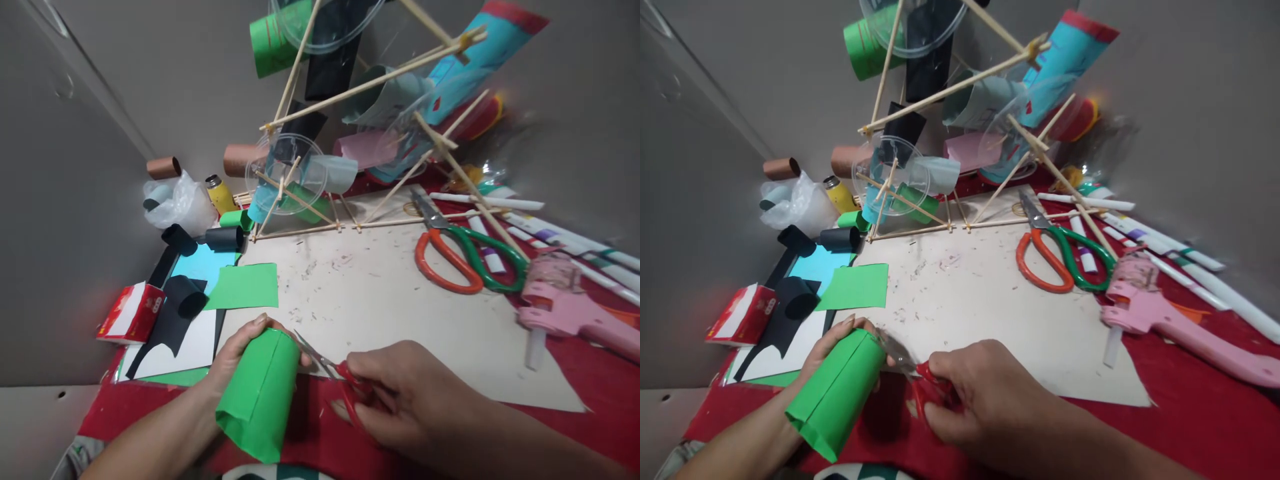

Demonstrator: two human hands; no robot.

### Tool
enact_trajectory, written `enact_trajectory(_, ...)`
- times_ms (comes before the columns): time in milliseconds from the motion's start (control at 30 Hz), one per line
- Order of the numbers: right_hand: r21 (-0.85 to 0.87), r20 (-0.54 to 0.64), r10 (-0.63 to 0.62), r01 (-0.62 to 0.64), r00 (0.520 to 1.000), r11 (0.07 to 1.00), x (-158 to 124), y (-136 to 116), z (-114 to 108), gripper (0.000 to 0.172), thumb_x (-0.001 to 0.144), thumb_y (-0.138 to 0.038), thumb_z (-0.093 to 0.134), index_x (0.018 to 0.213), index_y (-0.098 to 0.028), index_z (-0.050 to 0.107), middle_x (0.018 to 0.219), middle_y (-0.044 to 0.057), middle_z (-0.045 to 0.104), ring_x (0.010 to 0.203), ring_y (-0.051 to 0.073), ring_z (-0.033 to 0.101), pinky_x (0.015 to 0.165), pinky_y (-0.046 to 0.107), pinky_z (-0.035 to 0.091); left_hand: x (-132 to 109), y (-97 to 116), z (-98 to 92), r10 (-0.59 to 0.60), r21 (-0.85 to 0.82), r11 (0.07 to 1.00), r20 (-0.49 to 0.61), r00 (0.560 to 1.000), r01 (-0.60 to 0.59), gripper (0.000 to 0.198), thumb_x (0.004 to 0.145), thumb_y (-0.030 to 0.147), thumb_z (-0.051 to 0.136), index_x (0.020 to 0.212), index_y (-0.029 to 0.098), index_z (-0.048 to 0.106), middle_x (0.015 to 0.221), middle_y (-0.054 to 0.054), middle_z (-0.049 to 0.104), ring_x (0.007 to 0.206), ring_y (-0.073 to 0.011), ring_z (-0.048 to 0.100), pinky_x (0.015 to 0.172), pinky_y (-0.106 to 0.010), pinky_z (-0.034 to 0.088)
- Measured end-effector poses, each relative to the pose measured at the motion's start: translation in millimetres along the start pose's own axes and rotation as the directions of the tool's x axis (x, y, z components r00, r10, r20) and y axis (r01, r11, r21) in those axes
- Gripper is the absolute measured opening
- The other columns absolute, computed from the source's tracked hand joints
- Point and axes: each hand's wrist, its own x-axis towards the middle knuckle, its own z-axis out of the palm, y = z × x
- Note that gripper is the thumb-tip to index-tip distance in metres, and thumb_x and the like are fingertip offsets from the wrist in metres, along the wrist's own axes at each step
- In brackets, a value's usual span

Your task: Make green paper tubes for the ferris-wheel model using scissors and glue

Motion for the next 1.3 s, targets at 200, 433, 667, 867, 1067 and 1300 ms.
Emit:
enact_trajectory(200,-0.103,0.001,-0.029,0.029,1.0,0.994,-2,3,3,0.013,0.073,-0.019,0.055,0.062,-0.02,0.047,0.054,-0.007,0.051,0.05,0.009,0.034,0.05,0.024,0.022,3,-2,8.0,0.061,0.073,0.996,-0.081,0.995,-0.055,0.032,0.08,0.042,0.071,0.076,0.011,0.073,0.073,-0.009,0.076,0.066,-0.0193,0.071,0.059,-0.024,0.055)
enact_trajectory(433,-0.137,-0.048,-0.059,0.051,0.997,0.989,-5,2,2,0.016,0.072,-0.019,0.055,0.06,-0.02,0.045,0.052,-0.006,0.048,0.05,0.009,0.03,0.051,0.025,0.02,1,-3,6.5,0.098,0.154,0.984,-0.026,0.995,-0.093,0.031,0.085,0.04,0.064,0.077,0.011,0.073,0.074,-0.011,0.076,0.066,-0.0207,0.07,0.058,-0.026,0.054)
enact_trajectory(667,-0.142,-0.053,-0.037,0.029,0.998,0.989,-5,-1,-1,0.019,0.072,-0.022,0.057,0.058,-0.019,0.045,0.052,-0.006,0.047,0.051,0.01,0.03,0.052,0.026,0.02,2,-2,9.8,0.156,0.21,0.966,-0.005,0.988,-0.152,0.029,0.085,0.039,0.064,0.079,0.013,0.074,0.078,-0.009,0.076,0.074,-0.0217,0.071,0.07,-0.029,0.054)
enact_trajectory(867,-0.148,-0.054,-0.056,0.047,0.997,0.988,-5,1,1,0.016,0.071,-0.023,0.057,0.06,-0.02,0.046,0.053,-0.006,0.048,0.051,0.01,0.029,0.052,0.026,0.019,3,-3,12.2,0.152,0.206,0.968,-0.032,0.988,-0.142,0.03,0.083,0.041,0.066,0.077,0.013,0.073,0.077,-0.009,0.075,0.071,-0.0225,0.071,0.067,-0.029,0.053)
enact_trajectory(1067,-0.123,-0.046,-0.061,0.055,0.997,0.991,-3,1,0,0.017,0.071,-0.023,0.057,0.059,-0.019,0.046,0.052,-0.006,0.047,0.051,0.01,0.029,0.051,0.026,0.019,0,-3,15.0,0.143,0.207,0.97,-0.048,0.989,-0.131,0.029,0.081,0.04,0.067,0.075,0.012,0.072,0.075,-0.009,0.075,0.072,-0.0249,0.071,0.064,-0.03,0.053)
enact_trajectory(1300,-0.076,0.031,-0.071,0.073,0.997,0.994,-5,-1,-5,0.017,0.073,-0.018,0.053,0.061,-0.02,0.041,0.054,-0.007,0.041,0.051,0.009,0.03,0.05,0.025,0.02,2,-3,13.8,0.12,0.148,0.982,-0.028,0.992,-0.115,0.027,0.081,0.039,0.068,0.075,0.012,0.072,0.076,-0.007,0.074,0.07,-0.0227,0.072,0.064,-0.029,0.054)
